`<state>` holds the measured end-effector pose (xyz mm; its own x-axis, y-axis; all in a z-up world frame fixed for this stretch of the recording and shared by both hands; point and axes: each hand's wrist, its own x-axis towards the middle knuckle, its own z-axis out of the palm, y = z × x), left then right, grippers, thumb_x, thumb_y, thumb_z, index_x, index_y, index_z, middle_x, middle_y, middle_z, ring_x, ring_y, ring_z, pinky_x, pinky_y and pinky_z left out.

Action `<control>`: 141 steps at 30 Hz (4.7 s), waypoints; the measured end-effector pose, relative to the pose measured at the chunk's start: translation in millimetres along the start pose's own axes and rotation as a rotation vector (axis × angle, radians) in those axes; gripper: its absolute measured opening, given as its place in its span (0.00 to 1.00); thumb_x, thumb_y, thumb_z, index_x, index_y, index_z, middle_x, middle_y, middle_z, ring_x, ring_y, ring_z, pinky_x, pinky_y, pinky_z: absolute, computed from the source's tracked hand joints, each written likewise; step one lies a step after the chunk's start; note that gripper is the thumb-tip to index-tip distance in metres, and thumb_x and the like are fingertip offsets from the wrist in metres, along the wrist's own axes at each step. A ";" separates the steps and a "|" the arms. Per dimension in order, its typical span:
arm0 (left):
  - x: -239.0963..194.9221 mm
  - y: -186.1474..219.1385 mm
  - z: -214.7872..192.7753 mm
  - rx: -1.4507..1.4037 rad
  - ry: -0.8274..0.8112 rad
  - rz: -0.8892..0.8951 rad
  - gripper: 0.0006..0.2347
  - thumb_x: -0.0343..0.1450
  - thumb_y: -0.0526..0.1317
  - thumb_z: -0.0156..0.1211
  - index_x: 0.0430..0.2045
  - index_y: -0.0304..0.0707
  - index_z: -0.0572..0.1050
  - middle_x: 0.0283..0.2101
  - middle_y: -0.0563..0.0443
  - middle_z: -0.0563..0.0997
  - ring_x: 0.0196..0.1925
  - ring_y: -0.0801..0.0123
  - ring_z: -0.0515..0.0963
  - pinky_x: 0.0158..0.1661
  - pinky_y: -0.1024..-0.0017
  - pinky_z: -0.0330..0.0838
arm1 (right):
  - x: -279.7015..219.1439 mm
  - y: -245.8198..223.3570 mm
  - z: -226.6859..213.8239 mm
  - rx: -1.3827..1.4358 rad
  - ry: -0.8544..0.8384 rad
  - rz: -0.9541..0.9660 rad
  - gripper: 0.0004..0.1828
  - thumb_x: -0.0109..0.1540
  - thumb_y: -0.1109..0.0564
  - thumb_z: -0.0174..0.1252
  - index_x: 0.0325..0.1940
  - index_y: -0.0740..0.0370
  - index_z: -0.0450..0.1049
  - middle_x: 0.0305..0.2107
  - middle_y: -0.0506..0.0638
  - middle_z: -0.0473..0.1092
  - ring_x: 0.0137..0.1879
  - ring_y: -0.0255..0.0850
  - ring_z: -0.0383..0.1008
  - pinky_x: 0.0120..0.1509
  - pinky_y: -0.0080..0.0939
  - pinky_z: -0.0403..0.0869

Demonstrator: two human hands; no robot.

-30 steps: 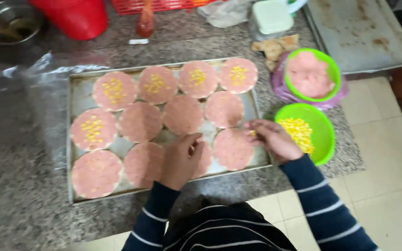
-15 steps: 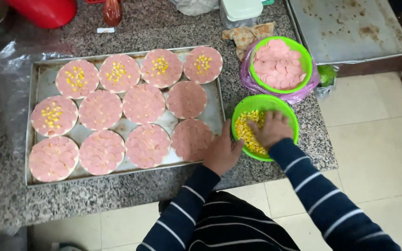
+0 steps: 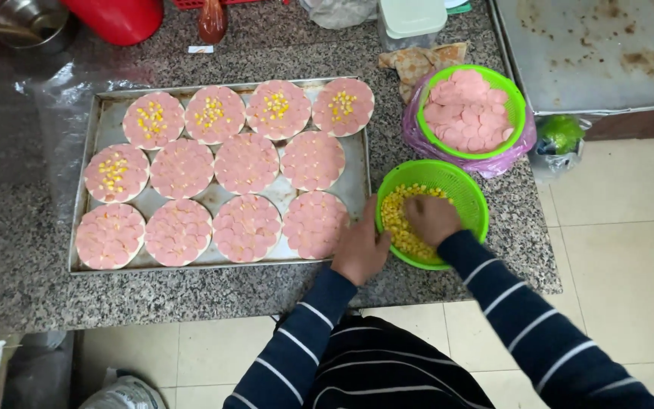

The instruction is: The person places corn kernels by hand onto round pizza bases that already have ham and cheese on a metal tray. The person repeatedly reaches into a green colander to pick up corn and distributes it across the pizzas.

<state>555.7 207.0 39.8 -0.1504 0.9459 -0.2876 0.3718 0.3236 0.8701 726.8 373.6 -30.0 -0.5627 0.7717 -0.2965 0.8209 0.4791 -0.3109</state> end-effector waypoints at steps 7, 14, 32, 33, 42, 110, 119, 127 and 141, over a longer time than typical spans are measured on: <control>9.0 -13.4 10.2 0.120 0.038 -0.006 0.34 0.84 0.43 0.55 0.86 0.34 0.48 0.38 0.36 0.88 0.36 0.51 0.89 0.46 0.50 0.84 | -8.2 1.3 -60.1 0.959 -0.157 0.351 0.33 0.75 0.47 0.64 0.72 0.80 0.74 0.46 0.69 0.76 0.41 0.47 0.78 0.36 0.48 0.80; 7.0 -4.3 7.5 0.194 0.045 0.000 0.35 0.82 0.45 0.58 0.86 0.36 0.50 0.40 0.37 0.89 0.43 0.47 0.91 0.46 0.49 0.84 | 3.6 41.3 -37.8 0.859 -0.045 0.272 0.33 0.79 0.34 0.57 0.43 0.67 0.85 0.21 0.55 0.69 0.24 0.43 0.70 0.23 0.44 0.70; -28.1 -23.4 -65.8 0.229 0.253 0.244 0.18 0.81 0.43 0.60 0.65 0.36 0.80 0.44 0.43 0.90 0.43 0.56 0.89 0.49 0.55 0.83 | -6.4 -59.6 -40.9 1.365 -0.096 0.411 0.16 0.79 0.47 0.55 0.50 0.64 0.76 0.30 0.49 0.66 0.28 0.35 0.66 0.26 0.28 0.62; -33.5 -20.0 -77.4 0.229 0.268 0.238 0.18 0.81 0.43 0.60 0.65 0.36 0.80 0.44 0.43 0.90 0.43 0.56 0.89 0.49 0.55 0.83 | -2.2 -76.5 -35.0 1.359 -0.106 0.400 0.16 0.79 0.47 0.55 0.50 0.64 0.76 0.30 0.49 0.66 0.28 0.35 0.66 0.26 0.28 0.62; -76.7 -137.5 -186.5 0.763 0.606 0.443 0.26 0.69 0.51 0.73 0.61 0.42 0.78 0.53 0.44 0.78 0.61 0.50 0.77 0.60 0.56 0.77 | 22.0 -320.8 50.4 1.578 -0.449 0.327 0.26 0.79 0.42 0.54 0.38 0.64 0.79 0.28 0.53 0.75 0.32 0.50 0.79 0.30 0.43 0.77; -189.9 -344.4 -436.6 0.586 0.567 -0.172 0.14 0.73 0.37 0.68 0.53 0.52 0.87 0.60 0.59 0.85 0.61 0.52 0.86 0.58 0.57 0.85 | 83.4 -605.9 189.7 0.268 -0.290 -0.394 0.19 0.69 0.47 0.60 0.63 0.48 0.85 0.49 0.56 0.85 0.62 0.63 0.84 0.65 0.65 0.82; -206.8 -333.8 -439.8 0.530 0.586 -0.135 0.17 0.71 0.33 0.73 0.56 0.42 0.86 0.55 0.45 0.88 0.58 0.43 0.87 0.54 0.50 0.86 | 85.3 -599.3 192.1 0.220 -0.308 -0.372 0.16 0.67 0.45 0.63 0.58 0.38 0.87 0.48 0.52 0.86 0.60 0.63 0.84 0.68 0.64 0.82; -200.8 -342.3 -426.1 0.447 0.558 -0.104 0.19 0.72 0.34 0.67 0.59 0.45 0.84 0.55 0.45 0.88 0.60 0.43 0.87 0.54 0.48 0.86 | 96.7 -596.2 179.6 0.259 -0.279 -0.334 0.19 0.69 0.51 0.56 0.59 0.41 0.87 0.46 0.50 0.86 0.59 0.59 0.85 0.69 0.60 0.81; -220.6 -280.7 -440.8 0.411 0.656 0.011 0.13 0.78 0.44 0.68 0.55 0.41 0.86 0.54 0.46 0.85 0.62 0.45 0.84 0.57 0.48 0.85 | 79.5 -625.9 165.5 1.025 -0.569 0.032 0.25 0.67 0.63 0.64 0.68 0.72 0.75 0.41 0.63 0.79 0.38 0.50 0.85 0.45 0.54 0.90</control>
<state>80.7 -103.1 35.4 -0.6086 0.7831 0.1277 0.6673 0.4180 0.6165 152.2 65.9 -8.4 -0.7189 0.3544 -0.5979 0.5190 -0.2984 -0.8010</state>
